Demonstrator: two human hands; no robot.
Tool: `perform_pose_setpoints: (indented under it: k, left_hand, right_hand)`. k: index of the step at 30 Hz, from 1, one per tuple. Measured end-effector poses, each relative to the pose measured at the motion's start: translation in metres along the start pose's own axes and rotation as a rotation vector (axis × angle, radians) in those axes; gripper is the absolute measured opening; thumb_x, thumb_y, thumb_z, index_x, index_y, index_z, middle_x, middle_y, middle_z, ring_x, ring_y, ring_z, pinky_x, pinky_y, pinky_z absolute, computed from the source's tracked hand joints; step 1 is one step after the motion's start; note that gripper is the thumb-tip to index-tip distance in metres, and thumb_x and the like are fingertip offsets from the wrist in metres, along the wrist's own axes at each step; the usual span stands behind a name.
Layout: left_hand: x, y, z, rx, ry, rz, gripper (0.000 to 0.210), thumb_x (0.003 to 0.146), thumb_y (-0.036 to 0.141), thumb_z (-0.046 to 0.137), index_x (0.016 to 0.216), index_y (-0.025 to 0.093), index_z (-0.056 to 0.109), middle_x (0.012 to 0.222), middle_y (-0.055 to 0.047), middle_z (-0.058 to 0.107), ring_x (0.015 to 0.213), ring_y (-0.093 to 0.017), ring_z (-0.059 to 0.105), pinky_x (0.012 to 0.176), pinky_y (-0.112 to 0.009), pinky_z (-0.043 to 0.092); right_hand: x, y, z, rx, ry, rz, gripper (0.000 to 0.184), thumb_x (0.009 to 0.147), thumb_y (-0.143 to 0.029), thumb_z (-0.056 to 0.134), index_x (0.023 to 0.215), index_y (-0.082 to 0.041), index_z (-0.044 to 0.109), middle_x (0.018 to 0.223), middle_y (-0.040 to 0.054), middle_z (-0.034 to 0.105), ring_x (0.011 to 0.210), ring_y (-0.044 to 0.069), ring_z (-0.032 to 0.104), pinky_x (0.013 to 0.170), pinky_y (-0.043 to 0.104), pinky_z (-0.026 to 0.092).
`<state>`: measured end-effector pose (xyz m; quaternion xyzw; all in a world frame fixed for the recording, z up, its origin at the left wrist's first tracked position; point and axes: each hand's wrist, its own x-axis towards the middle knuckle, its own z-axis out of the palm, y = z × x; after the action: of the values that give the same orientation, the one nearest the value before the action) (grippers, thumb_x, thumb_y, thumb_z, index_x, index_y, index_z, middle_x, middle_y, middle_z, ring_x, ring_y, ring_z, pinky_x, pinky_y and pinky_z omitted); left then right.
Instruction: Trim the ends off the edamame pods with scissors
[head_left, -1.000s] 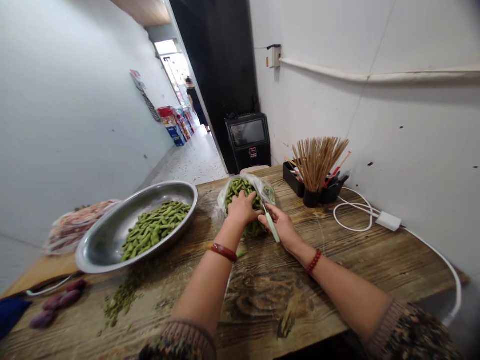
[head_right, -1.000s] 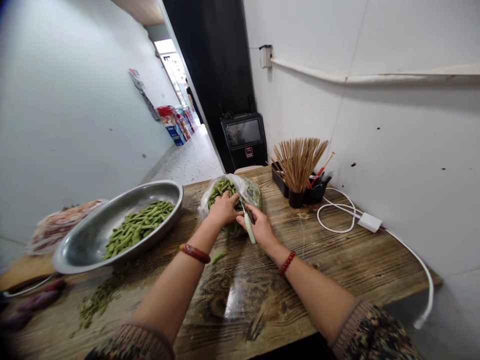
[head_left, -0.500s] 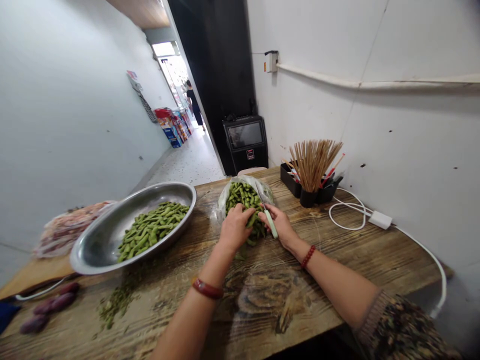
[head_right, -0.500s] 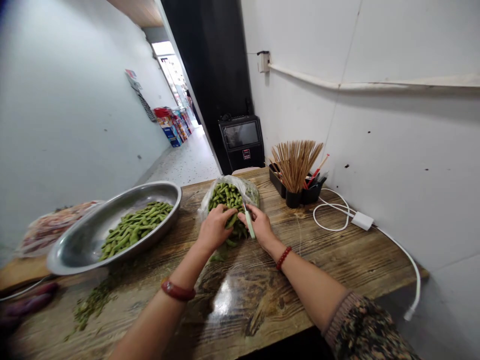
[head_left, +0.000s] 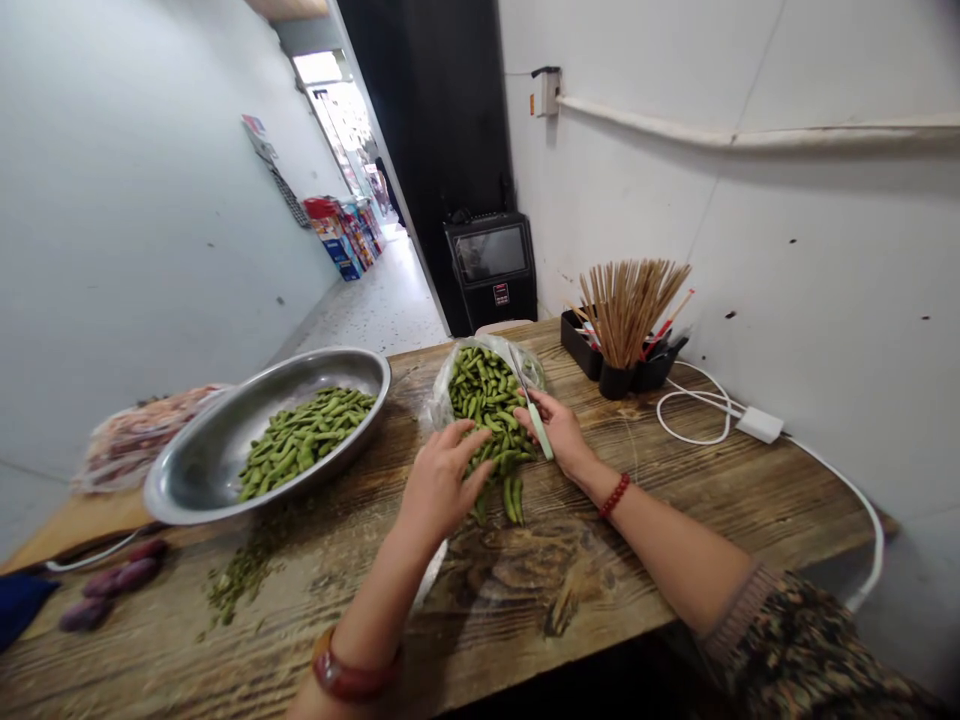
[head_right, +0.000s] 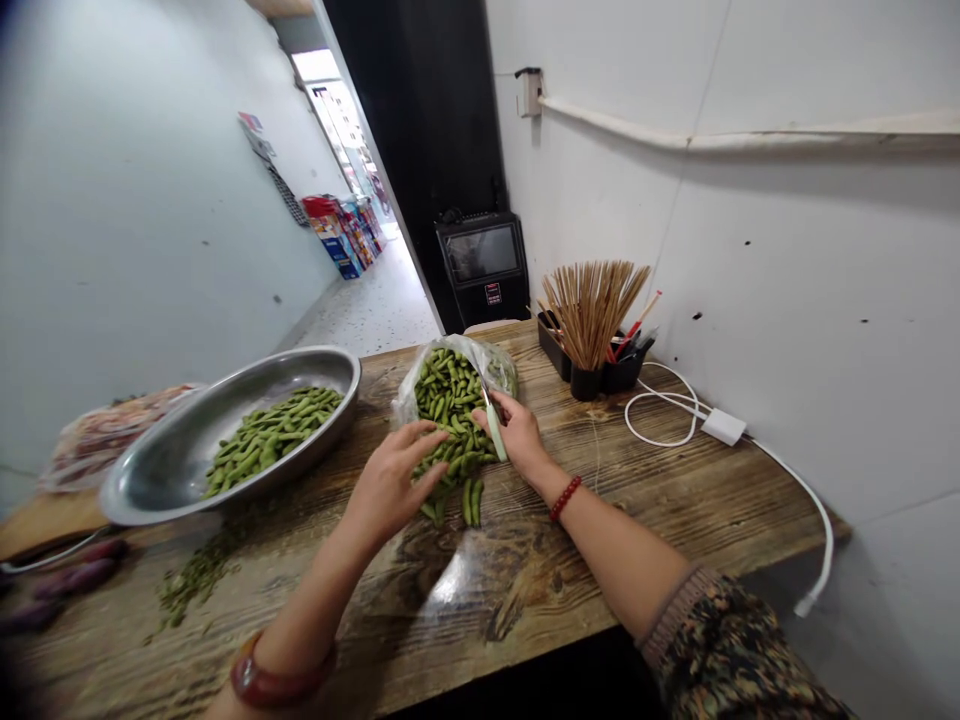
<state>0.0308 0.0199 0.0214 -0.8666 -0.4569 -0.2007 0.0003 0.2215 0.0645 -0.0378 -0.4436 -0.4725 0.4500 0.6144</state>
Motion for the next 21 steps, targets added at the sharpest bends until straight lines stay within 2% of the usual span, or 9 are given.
perform_pose_setpoints:
  k: [2, 4, 8, 10, 12, 15, 21]
  left_hand:
    - [0.018, -0.003, 0.006, 0.040, 0.005, -0.016, 0.039, 0.083, 0.030, 0.057, 0.121, 0.020, 0.058, 0.128, -0.013, 0.054, 0.114, -0.027, 0.052, 0.098, -0.044, 0.041]
    - [0.037, -0.005, 0.018, 0.097, -0.066, -0.015, 0.050, 0.078, 0.032, 0.063, 0.125, 0.019, 0.055, 0.136, -0.014, 0.048, 0.122, -0.030, 0.046, 0.101, -0.044, 0.037]
    - [0.065, -0.001, 0.044, 0.222, -0.144, -0.132, 0.080, 0.066, 0.053, 0.070, 0.136, 0.021, 0.044, 0.142, -0.018, 0.039, 0.131, -0.039, 0.032, 0.103, -0.052, 0.029]
    - [0.072, 0.003, 0.050, 0.274, -0.161, -0.177, 0.091, 0.061, 0.057, 0.071, 0.138, 0.021, 0.040, 0.139, -0.021, 0.041, 0.128, -0.042, 0.032, 0.099, -0.055, 0.030]
    - [0.076, 0.005, 0.051, 0.310, -0.177, -0.177, 0.087, 0.062, 0.051, 0.072, 0.138, 0.021, 0.041, 0.129, -0.021, 0.047, 0.121, -0.041, 0.038, 0.093, -0.054, 0.035]
    - [0.074, 0.005, 0.047, 0.317, -0.178, -0.130, 0.071, 0.068, 0.034, 0.068, 0.135, 0.024, 0.045, 0.116, -0.015, 0.053, 0.110, -0.034, 0.046, 0.087, -0.046, 0.040]
    - [0.045, 0.001, 0.038, 0.240, -0.142, -0.002, 0.042, 0.072, 0.020, 0.061, 0.113, 0.024, 0.061, 0.107, -0.009, 0.055, 0.097, -0.027, 0.050, 0.086, -0.041, 0.043]
  right_hand:
    - [0.001, 0.001, 0.000, -0.010, 0.004, -0.020, 0.057, 0.068, -0.042, 0.071, 0.117, -0.013, 0.063, 0.073, 0.0022, 0.067, 0.066, 0.014, 0.059, 0.057, 0.023, 0.050]
    - [0.002, 0.002, -0.001, -0.015, 0.006, -0.033, 0.056, 0.068, -0.041, 0.071, 0.116, -0.013, 0.063, 0.074, 0.0023, 0.067, 0.068, 0.015, 0.060, 0.058, 0.023, 0.050]
    - [0.003, 0.007, -0.002, -0.025, 0.002, -0.042, 0.056, 0.069, -0.041, 0.071, 0.116, -0.013, 0.063, 0.077, 0.0031, 0.068, 0.070, 0.015, 0.061, 0.061, 0.024, 0.051]
    - [0.004, 0.010, -0.002, -0.033, -0.003, -0.044, 0.056, 0.069, -0.041, 0.071, 0.116, -0.013, 0.063, 0.081, 0.0040, 0.069, 0.072, 0.015, 0.061, 0.063, 0.025, 0.052]
    - [0.003, 0.012, -0.001, -0.040, -0.006, -0.047, 0.055, 0.068, -0.040, 0.072, 0.116, -0.014, 0.063, 0.086, 0.0050, 0.070, 0.075, 0.016, 0.062, 0.066, 0.026, 0.053]
    - [0.004, 0.016, -0.001, -0.049, -0.008, -0.057, 0.053, 0.068, -0.039, 0.073, 0.115, -0.015, 0.064, 0.094, 0.0063, 0.070, 0.081, 0.017, 0.063, 0.071, 0.027, 0.053]
    - [0.006, 0.019, -0.002, -0.064, -0.006, -0.072, 0.054, 0.066, -0.040, 0.075, 0.114, -0.017, 0.064, 0.101, 0.0066, 0.070, 0.091, 0.020, 0.063, 0.080, 0.031, 0.053]
